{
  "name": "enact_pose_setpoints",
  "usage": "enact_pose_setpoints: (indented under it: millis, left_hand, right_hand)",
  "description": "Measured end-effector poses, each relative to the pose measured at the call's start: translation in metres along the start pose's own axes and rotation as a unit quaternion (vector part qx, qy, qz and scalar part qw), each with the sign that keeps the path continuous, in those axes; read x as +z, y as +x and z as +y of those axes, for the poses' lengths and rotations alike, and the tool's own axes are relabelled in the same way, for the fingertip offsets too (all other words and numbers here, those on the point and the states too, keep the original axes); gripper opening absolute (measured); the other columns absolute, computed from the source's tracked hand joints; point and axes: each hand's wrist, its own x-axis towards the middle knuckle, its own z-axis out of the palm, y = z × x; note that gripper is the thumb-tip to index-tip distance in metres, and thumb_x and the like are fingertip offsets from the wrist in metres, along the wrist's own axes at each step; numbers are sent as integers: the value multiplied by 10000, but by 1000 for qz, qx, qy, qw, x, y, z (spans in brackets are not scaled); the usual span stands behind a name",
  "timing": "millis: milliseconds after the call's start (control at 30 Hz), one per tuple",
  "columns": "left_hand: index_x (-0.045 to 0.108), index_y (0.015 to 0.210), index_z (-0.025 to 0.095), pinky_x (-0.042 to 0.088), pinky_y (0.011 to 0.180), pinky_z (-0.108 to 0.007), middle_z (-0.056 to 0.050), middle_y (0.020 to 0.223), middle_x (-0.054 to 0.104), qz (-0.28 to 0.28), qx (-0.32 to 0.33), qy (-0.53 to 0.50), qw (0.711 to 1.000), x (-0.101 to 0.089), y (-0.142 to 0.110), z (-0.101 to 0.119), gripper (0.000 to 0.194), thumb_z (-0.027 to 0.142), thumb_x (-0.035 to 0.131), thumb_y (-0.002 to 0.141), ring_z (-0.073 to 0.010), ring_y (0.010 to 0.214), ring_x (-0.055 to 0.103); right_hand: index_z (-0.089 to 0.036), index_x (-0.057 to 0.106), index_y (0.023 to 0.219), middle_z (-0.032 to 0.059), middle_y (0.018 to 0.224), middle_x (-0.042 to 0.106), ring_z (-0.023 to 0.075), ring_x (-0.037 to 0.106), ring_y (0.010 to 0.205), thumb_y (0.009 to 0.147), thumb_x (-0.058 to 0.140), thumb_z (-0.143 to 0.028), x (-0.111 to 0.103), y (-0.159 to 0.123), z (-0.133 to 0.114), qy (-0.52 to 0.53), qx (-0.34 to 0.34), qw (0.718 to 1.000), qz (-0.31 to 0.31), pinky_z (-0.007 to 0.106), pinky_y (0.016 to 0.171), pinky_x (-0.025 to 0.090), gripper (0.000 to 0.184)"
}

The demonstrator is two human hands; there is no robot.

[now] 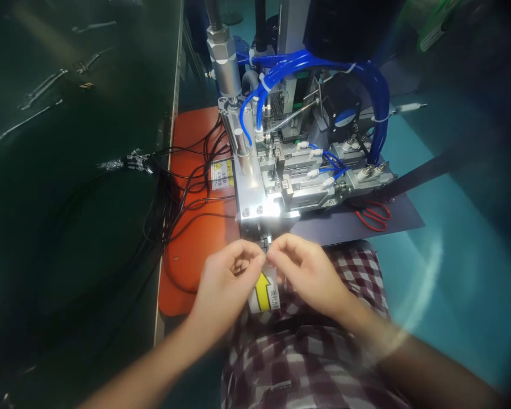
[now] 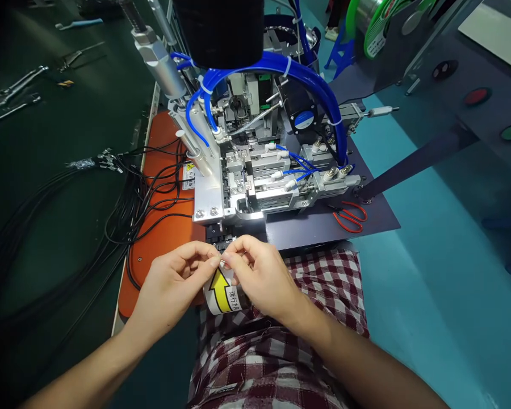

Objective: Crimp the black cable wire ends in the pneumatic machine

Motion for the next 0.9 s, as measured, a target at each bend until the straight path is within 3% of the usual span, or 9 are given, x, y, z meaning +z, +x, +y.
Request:
enact_pose_setpoints:
  millis: [100,200,400,600,767,900]
  left_hand:
    - [603,786,175,339,377,-166,50,543,466,-33,-106,-62,992,-5,4,3,233,406,621,798,-72,425,405]
    - [595,793,179,382,378,-178,43,566,477,-40,-145,-77,986,-8,4,4,273,448,637,777,-87,452,442]
    - [607,787,172,377,386,-166,57,530,443,-54,-124,-74,988,-9,2,3,264,435,635,787,-69,438,408]
    - [649,771,143,334,374,-158,41,525,494,-51,-44,-15,998,-9,3,6,188,331,640,777,-65,425,418]
    - [634,771,138,294,412,-167,43,530,480,-68,-53,-24,996,-9,3,4,201,338,627,785,-64,462,384]
    - [624,774,138,317,454,-176,32,571,506,-65,-49,-23,996,-9,2,3,174,312,628,783,-72,503,409]
  right_hand:
    - [-190,572,828,-22,720,616,81,528,497,939,482,-301,-6,2,-1,4,14,1000,-13,207,463,403,181]
    - [-190,608,842,-22,704,615,90,526,543,911,530,-275,-9,3,-5,-91,-34,995,-17,209,489,390,134]
    - [-183,611,795,-35,660,588,85,508,550,874,561,-205,-5,2,-11,-114,-45,992,-15,204,492,375,96]
    - [-174,587,751,-30,674,586,94,523,607,852,552,-142,-3,-1,-10,-134,-88,987,15,209,530,383,111]
    - [-186,630,839,-41,662,598,88,505,551,863,576,-237,-6,2,-10,-139,-56,989,-11,211,489,366,77]
    - [-178,618,771,-22,723,620,105,550,639,828,587,-166,-5,4,-16,-156,-91,984,12,228,583,401,66]
